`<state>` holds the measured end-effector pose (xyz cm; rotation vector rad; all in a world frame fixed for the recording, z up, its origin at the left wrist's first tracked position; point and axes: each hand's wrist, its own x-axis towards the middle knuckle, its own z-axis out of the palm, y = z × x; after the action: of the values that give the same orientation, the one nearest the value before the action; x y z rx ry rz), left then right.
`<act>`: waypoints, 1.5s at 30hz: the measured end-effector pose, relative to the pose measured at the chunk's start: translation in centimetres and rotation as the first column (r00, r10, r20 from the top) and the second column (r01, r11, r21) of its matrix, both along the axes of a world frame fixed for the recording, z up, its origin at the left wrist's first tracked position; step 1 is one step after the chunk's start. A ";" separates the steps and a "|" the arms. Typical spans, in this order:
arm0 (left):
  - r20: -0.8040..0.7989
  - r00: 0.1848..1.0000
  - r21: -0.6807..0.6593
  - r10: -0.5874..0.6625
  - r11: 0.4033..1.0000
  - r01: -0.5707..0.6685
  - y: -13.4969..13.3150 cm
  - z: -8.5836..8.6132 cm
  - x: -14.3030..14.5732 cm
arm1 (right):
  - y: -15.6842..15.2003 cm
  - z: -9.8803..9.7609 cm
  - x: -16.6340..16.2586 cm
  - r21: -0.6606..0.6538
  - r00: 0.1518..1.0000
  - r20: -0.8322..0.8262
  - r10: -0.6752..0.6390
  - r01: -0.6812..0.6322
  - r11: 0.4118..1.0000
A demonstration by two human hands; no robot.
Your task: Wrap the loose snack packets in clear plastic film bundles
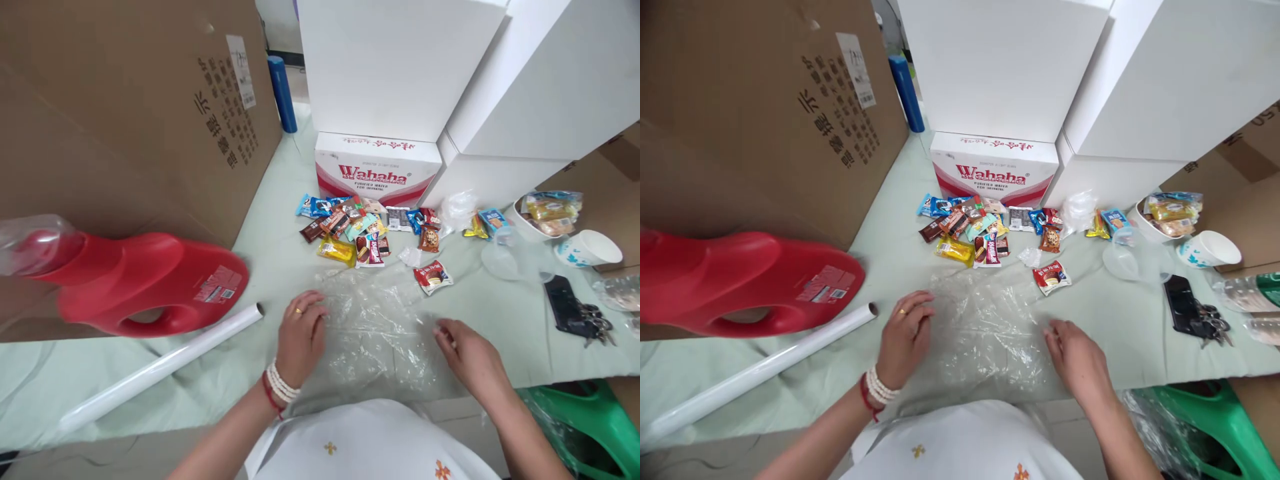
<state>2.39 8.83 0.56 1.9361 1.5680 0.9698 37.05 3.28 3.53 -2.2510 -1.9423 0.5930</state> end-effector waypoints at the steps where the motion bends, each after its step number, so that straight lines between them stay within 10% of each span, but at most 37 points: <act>1: 0.006 1.000 0.007 -0.003 1.000 0.003 -0.8 0.0 1.5 | 0.5 0.4 -0.6 0.104 1.000 -0.020 0.007 -0.005 0.995; 7: -0.292 0.938 -0.102 -0.188 0.981 0.165 -3.4 -2.8 4.9 | 6.3 -2.6 -4.9 0.279 0.885 -0.095 0.456 -0.416 0.866; 15: -0.494 0.760 -0.231 -0.422 0.906 0.353 -1.0 -3.7 -3.7 | 8.9 -3.9 3.0 0.420 0.934 0.008 0.357 -0.327 0.847; 21: -0.559 0.772 -0.119 -0.303 0.951 0.286 -1.9 -3.0 -2.4 | 11.6 -4.4 7.3 0.140 0.866 0.263 0.426 -0.471 0.871; 28: -0.575 0.758 -0.114 -0.308 0.947 0.299 -2.7 -5.4 -2.6 | 7.8 -2.4 6.1 0.469 0.962 0.140 0.234 -0.272 0.840; 32: -0.527 0.784 -0.140 -0.329 0.943 0.302 -2.3 -4.8 -2.9 | 5.8 -0.1 -2.2 0.562 0.902 -0.096 0.421 -0.301 0.771; 37: -0.427 0.877 -0.002 -0.222 0.970 0.244 -3.4 -2.5 -4.0 | 6.0 -2.0 -11.1 0.399 0.805 -0.109 0.583 -0.502 0.767; 45: -0.306 0.820 -0.046 -0.485 0.867 0.496 -10.6 -2.2 -8.2 | -0.7 -2.5 -4.1 0.265 0.617 -0.328 0.715 -0.667 0.697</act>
<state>-5.78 -1.76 -1.67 2.4387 1.0917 0.4935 32.94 2.55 1.06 -1.0772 -2.4685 0.8998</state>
